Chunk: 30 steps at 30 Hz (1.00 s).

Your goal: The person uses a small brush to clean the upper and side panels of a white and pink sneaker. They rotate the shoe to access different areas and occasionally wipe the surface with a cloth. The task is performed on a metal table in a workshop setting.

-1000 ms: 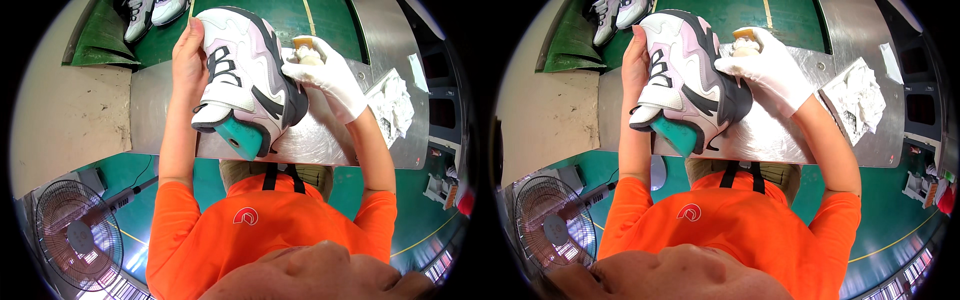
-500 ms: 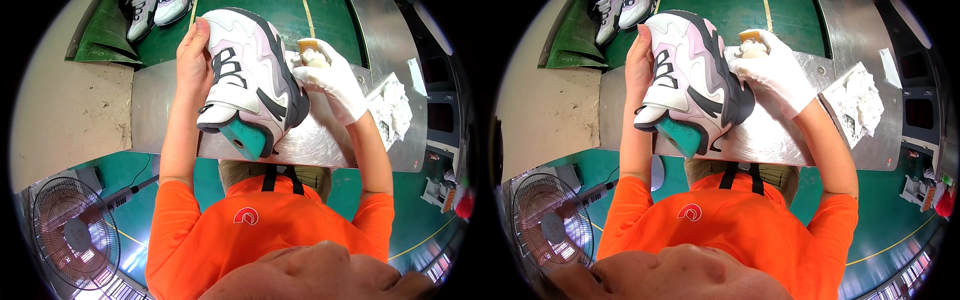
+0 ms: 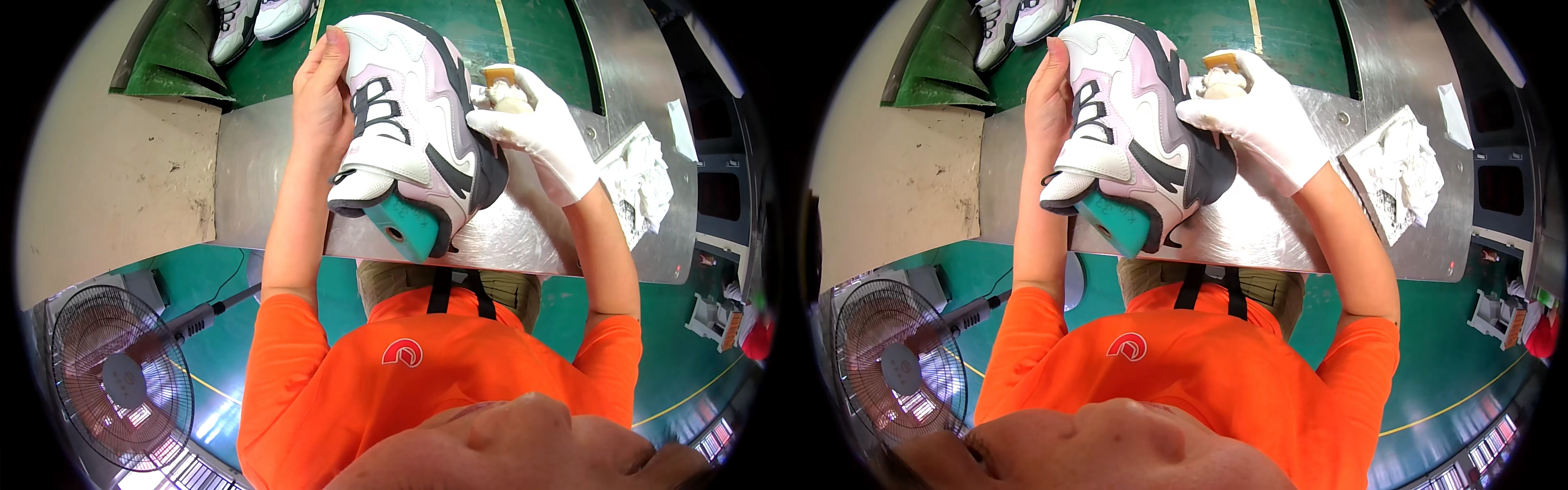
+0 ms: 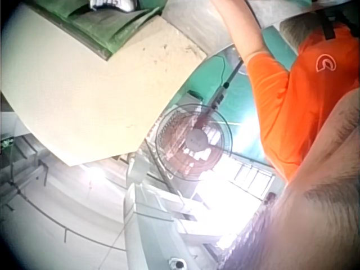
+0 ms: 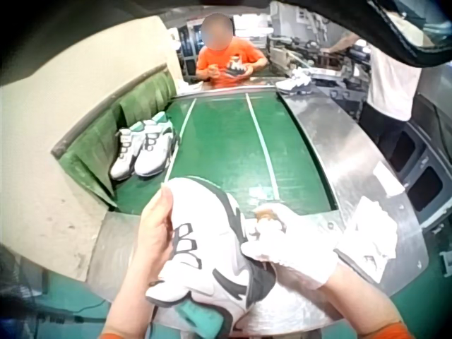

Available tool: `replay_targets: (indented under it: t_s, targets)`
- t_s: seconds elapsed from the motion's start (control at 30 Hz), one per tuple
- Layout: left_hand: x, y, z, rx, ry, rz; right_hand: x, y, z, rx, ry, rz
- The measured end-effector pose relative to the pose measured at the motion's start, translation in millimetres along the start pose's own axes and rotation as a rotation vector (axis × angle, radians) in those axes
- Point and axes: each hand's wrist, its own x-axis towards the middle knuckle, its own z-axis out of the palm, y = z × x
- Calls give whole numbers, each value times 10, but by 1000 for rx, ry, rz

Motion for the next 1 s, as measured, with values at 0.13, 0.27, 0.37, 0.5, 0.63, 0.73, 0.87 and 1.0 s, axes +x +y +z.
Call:
replay_targets:
  t_s: [0.13,0.27,0.37,0.5,0.63,0.73,0.87,1.0]
  targets:
    - [15,-10,-28,40,11,42,-22,-48,23,5,-7,32]
    - [-1,3,0,53,38,42,-21,-45,-12,-38,-18,45]
    - [3,1,7,22,16,38,-24,-40,-18,-54,0,31]
    - [-11,11,24,37,11,40,-32,-47,23,-24,5,34]
    - [-21,24,39,32,5,34,-31,-31,-7,-43,-15,13]
    - [-21,24,26,19,10,20,-20,-9,-52,-101,1,14]
    - [23,-10,-50,33,-8,21,71,145,-191,-239,101,-102]
    - [53,-31,-133,41,-7,-23,88,162,-167,-506,316,-347]
